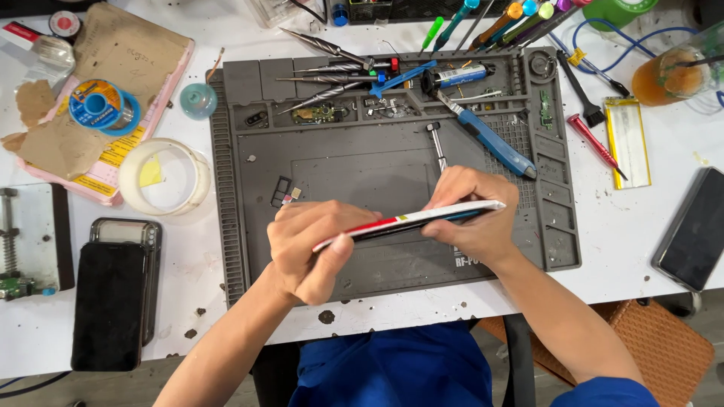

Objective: Finalizing the assembly of a mobile phone by screwing in internal parts, testing the charging, and attaching the back cover.

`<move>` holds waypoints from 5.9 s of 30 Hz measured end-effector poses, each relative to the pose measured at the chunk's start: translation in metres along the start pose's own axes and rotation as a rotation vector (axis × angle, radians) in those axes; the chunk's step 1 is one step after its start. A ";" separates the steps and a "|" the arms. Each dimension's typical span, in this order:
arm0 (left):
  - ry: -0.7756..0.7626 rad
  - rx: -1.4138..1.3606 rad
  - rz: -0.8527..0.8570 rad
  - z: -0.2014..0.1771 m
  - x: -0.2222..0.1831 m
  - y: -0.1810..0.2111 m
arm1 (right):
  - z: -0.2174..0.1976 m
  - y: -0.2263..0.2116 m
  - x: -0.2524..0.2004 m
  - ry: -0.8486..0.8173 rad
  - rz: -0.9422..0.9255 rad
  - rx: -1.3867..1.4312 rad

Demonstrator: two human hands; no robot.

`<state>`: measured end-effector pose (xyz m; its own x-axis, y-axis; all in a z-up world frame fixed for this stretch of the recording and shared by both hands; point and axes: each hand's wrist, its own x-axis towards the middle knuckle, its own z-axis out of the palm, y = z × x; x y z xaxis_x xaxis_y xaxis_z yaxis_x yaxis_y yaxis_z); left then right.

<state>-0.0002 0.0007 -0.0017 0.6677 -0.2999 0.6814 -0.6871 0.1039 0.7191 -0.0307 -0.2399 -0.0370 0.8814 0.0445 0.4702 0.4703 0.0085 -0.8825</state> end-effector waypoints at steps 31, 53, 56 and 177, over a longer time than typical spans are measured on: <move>0.237 -0.569 -1.028 -0.012 0.017 -0.014 | -0.014 0.002 0.010 0.335 0.590 0.216; 0.202 -0.425 -0.836 0.014 0.001 -0.024 | 0.008 -0.007 0.004 -0.032 0.695 0.259; 0.165 -0.477 -0.845 0.026 -0.006 -0.027 | 0.006 -0.001 -0.002 -0.051 0.730 0.278; -0.026 -0.057 -0.576 0.025 0.007 -0.002 | 0.031 0.000 -0.009 0.159 0.499 0.030</move>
<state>-0.0010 -0.0259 -0.0018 0.9216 -0.3463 0.1753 -0.1984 -0.0322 0.9796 -0.0394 -0.2092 -0.0418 0.9947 -0.1019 -0.0136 -0.0081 0.0539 -0.9985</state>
